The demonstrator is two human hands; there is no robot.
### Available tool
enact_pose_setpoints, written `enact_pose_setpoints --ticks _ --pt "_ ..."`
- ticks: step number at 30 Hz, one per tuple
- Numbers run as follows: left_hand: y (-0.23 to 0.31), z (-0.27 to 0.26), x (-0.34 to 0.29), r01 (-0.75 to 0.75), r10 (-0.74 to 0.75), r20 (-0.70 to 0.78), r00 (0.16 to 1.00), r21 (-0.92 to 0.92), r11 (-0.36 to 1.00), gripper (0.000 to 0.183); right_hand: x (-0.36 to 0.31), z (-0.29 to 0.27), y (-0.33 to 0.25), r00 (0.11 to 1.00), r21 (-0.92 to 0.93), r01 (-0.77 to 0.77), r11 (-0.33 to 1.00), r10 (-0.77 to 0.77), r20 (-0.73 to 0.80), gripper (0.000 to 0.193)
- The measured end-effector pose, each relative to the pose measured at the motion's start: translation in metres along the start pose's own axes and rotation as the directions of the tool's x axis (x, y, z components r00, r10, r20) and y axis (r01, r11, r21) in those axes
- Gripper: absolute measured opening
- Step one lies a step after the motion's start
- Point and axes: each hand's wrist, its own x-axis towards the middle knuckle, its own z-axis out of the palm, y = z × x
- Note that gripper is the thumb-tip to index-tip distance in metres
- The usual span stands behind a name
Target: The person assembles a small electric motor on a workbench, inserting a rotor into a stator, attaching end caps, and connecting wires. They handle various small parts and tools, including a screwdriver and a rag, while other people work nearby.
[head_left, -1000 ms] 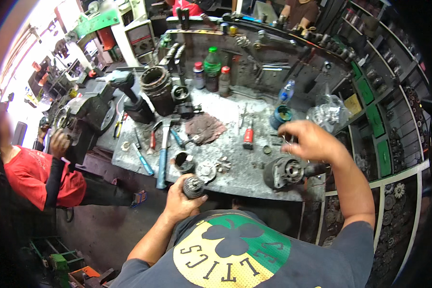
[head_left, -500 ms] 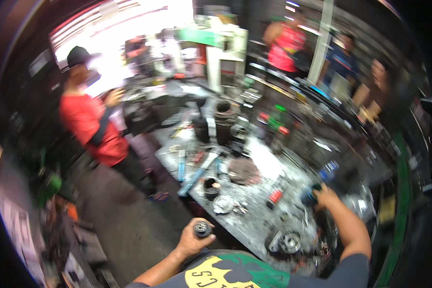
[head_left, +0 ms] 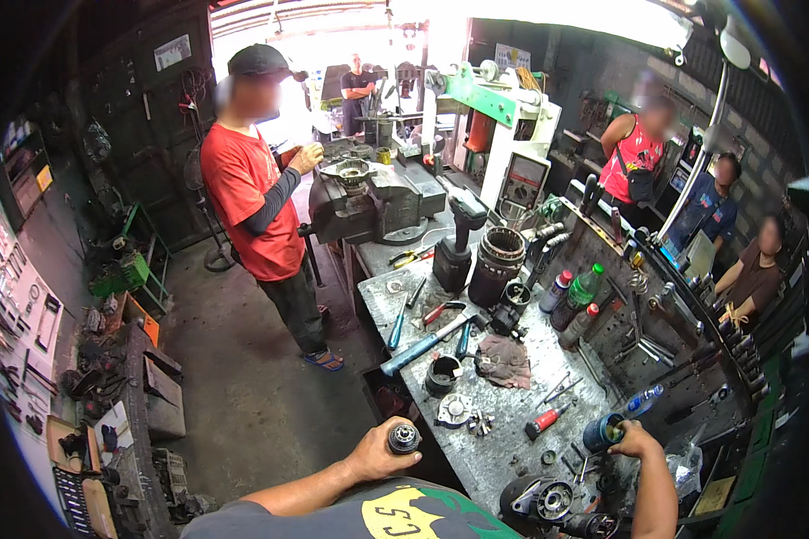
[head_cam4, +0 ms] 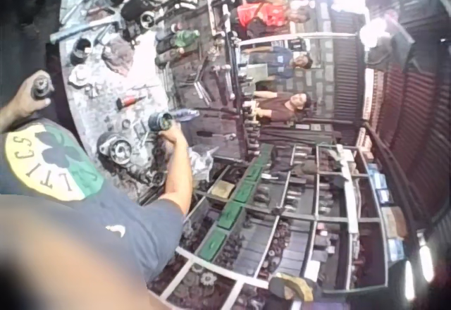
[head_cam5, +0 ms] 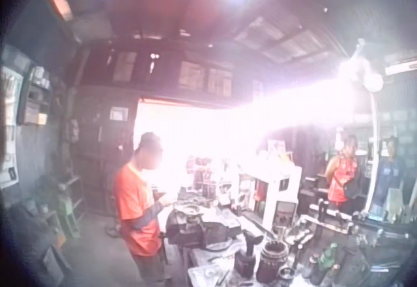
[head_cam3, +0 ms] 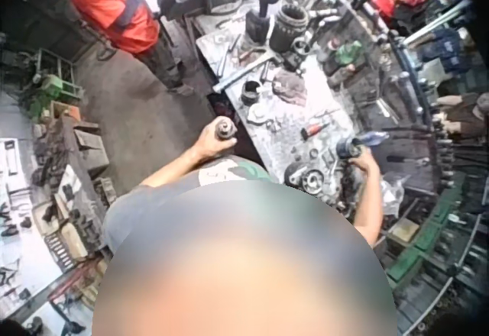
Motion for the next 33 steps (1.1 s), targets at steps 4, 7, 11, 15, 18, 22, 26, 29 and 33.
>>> enact_pose_setpoints --ticks 4,7,11,15,18,22,26,29,33 --pt "-0.002 -0.024 0.039 -0.077 0.079 0.132 0.988 -0.017 0.997 0.055 -0.091 -0.048 -0.027 0.913 0.213 0.141 0.967 -0.044 -0.406 0.107" --pt "-0.001 -0.039 0.067 -0.111 0.130 0.215 0.968 -0.098 0.989 0.046 -0.176 -0.082 -0.079 0.827 0.268 0.206 0.941 -0.021 -0.562 0.103" --pt "0.002 -0.045 0.093 -0.137 0.178 0.218 0.960 -0.188 0.973 0.051 -0.258 -0.084 -0.167 0.746 0.338 0.327 0.882 -0.021 -0.665 0.100" --pt "0.004 -0.049 0.112 -0.150 0.203 0.271 0.941 -0.204 0.967 0.070 -0.281 -0.044 -0.237 0.664 0.349 0.617 0.705 -0.229 -0.712 0.105" --pt "0.005 -0.048 0.118 -0.213 0.285 0.295 0.912 -0.255 0.943 0.067 -0.281 -0.009 -0.276 0.764 0.566 0.601 0.564 -0.200 -0.613 0.089" --pt "0.012 -0.046 0.119 -0.291 0.369 0.280 0.886 -0.283 0.914 0.063 -0.257 0.026 -0.329 0.829 0.743 0.552 0.379 -0.161 -0.535 0.086" --pt "0.025 -0.051 0.121 -0.438 0.485 0.246 0.839 -0.223 0.871 0.057 -0.226 0.045 -0.368 0.790 0.836 0.532 -0.136 -0.274 -0.548 0.093" --pt "0.034 -0.056 0.124 -0.551 0.565 0.240 0.789 -0.129 0.824 0.053 -0.214 0.047 -0.382 0.748 0.859 0.278 -0.429 -0.464 -0.474 0.092" --pt "0.044 -0.057 0.126 -0.651 0.657 0.207 0.725 -0.104 0.752 0.061 -0.201 0.042 -0.393 0.659 0.881 0.137 -0.454 -0.622 -0.423 0.085"
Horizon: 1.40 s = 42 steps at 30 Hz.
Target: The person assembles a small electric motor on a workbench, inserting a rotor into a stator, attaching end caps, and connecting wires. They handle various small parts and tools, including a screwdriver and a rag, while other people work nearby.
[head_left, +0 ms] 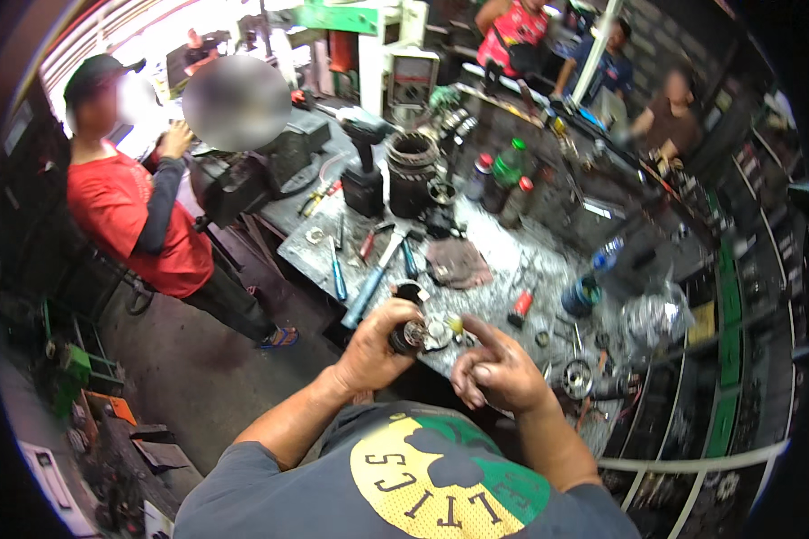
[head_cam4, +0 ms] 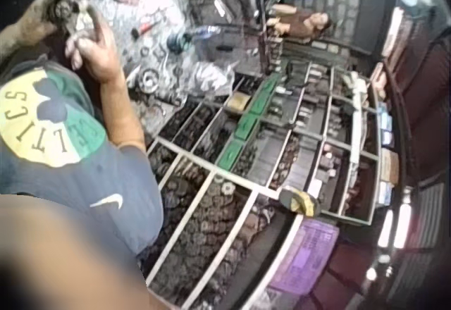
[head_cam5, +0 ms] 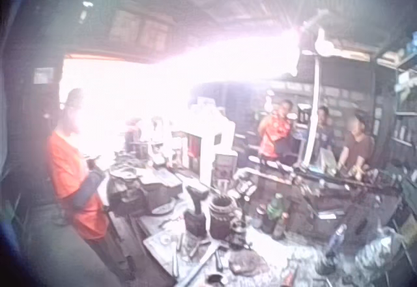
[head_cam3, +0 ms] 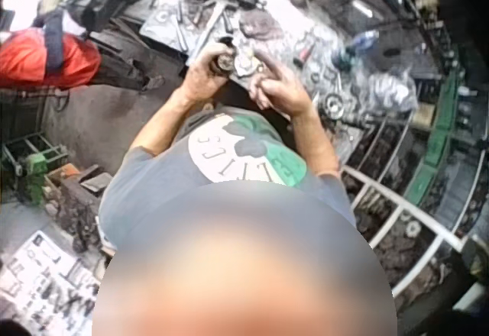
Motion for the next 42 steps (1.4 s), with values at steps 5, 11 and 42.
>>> enact_pose_setpoints --ticks 5,11,42 --pt "0.009 0.000 0.003 -0.007 0.007 0.018 1.000 -0.012 1.000 0.065 0.013 -0.003 0.006 0.994 -0.043 -0.055 0.998 0.059 0.092 0.081" --pt "0.011 0.015 0.001 -0.018 0.018 -0.008 1.000 -0.011 1.000 0.067 0.015 -0.002 0.007 0.996 -0.385 -0.026 0.922 0.056 0.067 0.087" --pt "0.040 0.039 0.024 0.385 -0.453 0.111 0.885 0.372 0.845 0.060 0.002 0.004 -0.007 0.956 -0.978 -0.119 -0.173 -0.284 -0.066 0.090"
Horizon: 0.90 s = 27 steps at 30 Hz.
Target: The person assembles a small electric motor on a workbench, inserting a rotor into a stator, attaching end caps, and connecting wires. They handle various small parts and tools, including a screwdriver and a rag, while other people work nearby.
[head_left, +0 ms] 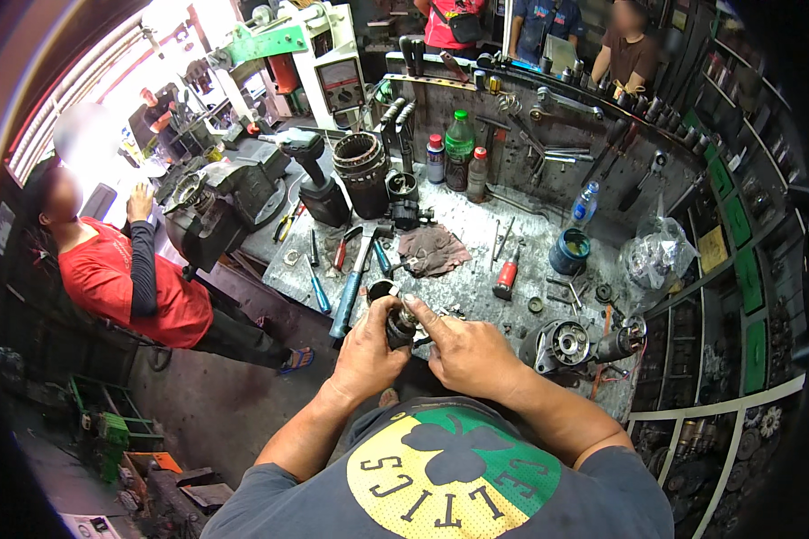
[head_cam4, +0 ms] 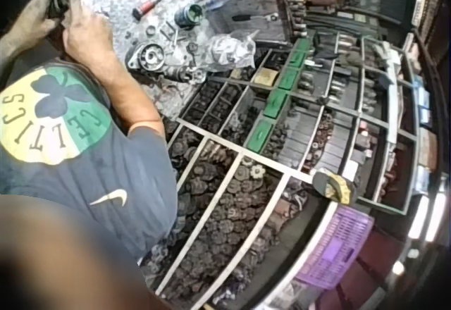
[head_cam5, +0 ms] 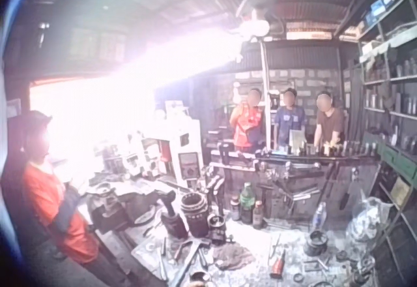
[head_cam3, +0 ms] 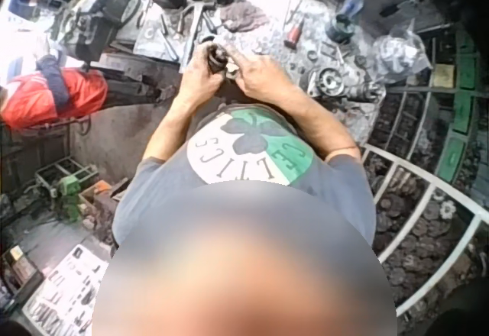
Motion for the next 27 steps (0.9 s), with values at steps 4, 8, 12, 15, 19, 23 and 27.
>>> enact_pose_setpoints --ticks 4,8,12,15,19,23,27 --pt "0.012 -0.005 0.000 -0.044 0.046 -0.007 0.999 0.184 0.982 0.059 -0.001 0.005 -0.003 0.997 -0.287 -0.042 0.957 0.057 0.044 0.083" --pt "0.013 -0.006 -0.002 -0.017 0.012 0.024 1.000 0.223 0.975 0.057 -0.004 0.002 -0.009 0.995 -0.273 -0.005 0.962 0.032 0.094 0.076" --pt "0.009 -0.006 -0.007 -0.008 0.014 -0.028 1.000 0.222 0.975 0.056 -0.007 -0.016 -0.006 0.991 -0.034 0.062 0.997 -0.058 0.120 0.073" --pt "0.006 -0.008 -0.008 -0.084 0.107 -0.085 0.991 0.236 0.968 0.057 -0.002 -0.025 -0.004 0.994 0.199 -0.023 0.980 0.002 0.107 0.074" --pt "0.005 -0.010 -0.006 -0.167 0.192 -0.078 0.978 0.251 0.953 0.059 0.011 -0.015 -0.017 0.990 0.230 -0.105 0.968 0.080 0.115 0.074" --pt "-0.001 -0.009 -0.006 -0.128 0.157 -0.120 0.980 0.224 0.966 0.057 0.006 -0.006 -0.020 0.982 0.289 -0.099 0.952 0.046 0.186 0.078" --pt "-0.018 -0.009 -0.008 -0.059 0.048 -0.069 0.996 -0.163 0.985 0.054 -0.005 -0.016 0.012 0.977 0.633 -0.086 0.769 -0.059 0.205 0.074"
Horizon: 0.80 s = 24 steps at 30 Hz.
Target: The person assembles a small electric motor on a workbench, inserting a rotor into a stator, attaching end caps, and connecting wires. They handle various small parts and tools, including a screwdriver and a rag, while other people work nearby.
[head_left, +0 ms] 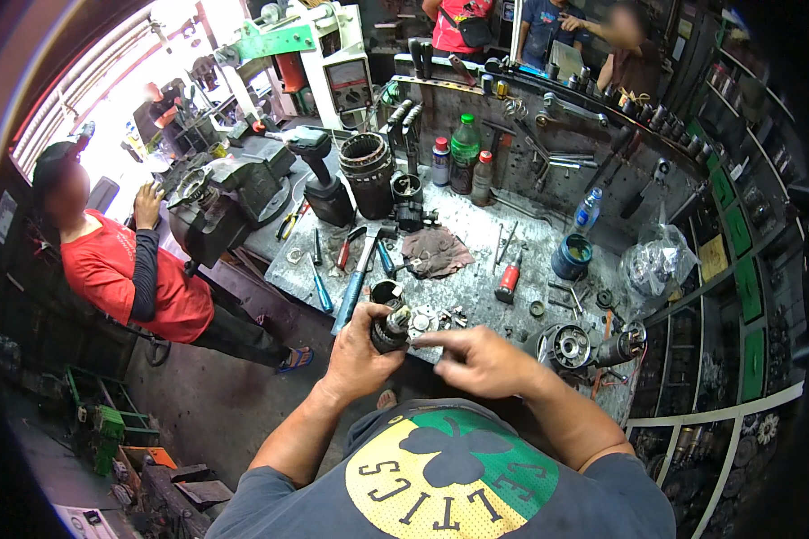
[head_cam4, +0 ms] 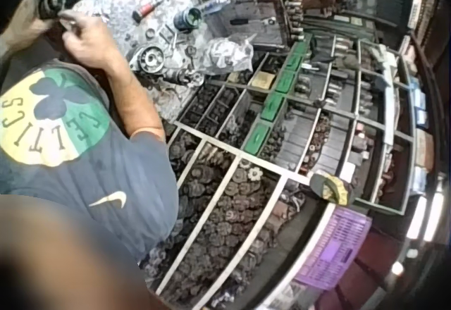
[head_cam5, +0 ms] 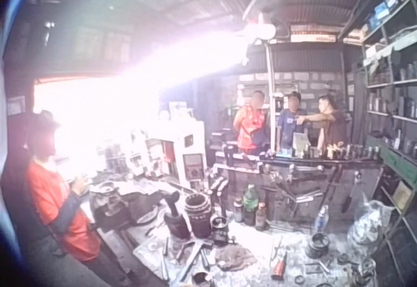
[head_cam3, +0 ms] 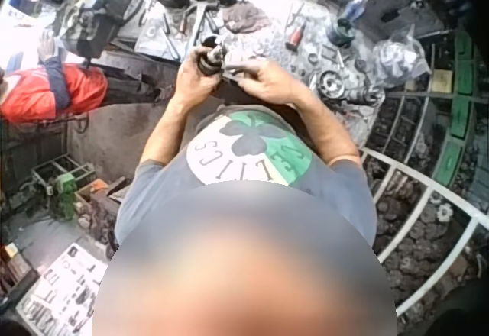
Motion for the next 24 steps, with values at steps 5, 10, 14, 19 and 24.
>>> enact_pose_setpoints --ticks 5,10,14,19,24 --pt "-0.017 0.002 0.005 -0.292 0.339 0.099 0.935 -0.326 0.899 0.069 0.003 -0.019 0.018 0.984 0.656 -0.022 0.755 -0.101 0.149 0.082" --pt "-0.014 0.016 0.004 -0.225 0.284 0.101 0.954 -0.388 0.894 0.069 0.003 0.003 0.008 0.979 0.605 -0.040 0.795 -0.091 0.183 0.090" --pt "-0.015 0.019 0.007 -0.001 0.042 0.092 0.995 -0.414 0.910 0.064 -0.012 -0.001 0.001 0.998 -0.046 0.054 0.997 -0.053 0.018 0.080" --pt "-0.009 0.011 0.015 -0.200 0.203 0.038 0.978 -0.074 0.977 0.062 -0.002 -0.015 0.001 0.992 0.466 -0.038 0.884 0.091 -0.092 0.065" --pt "0.015 0.006 0.023 -0.238 0.236 0.055 0.970 0.032 0.971 0.058 0.011 -0.005 -0.001 0.995 0.356 0.012 0.934 0.023 -0.093 0.065"
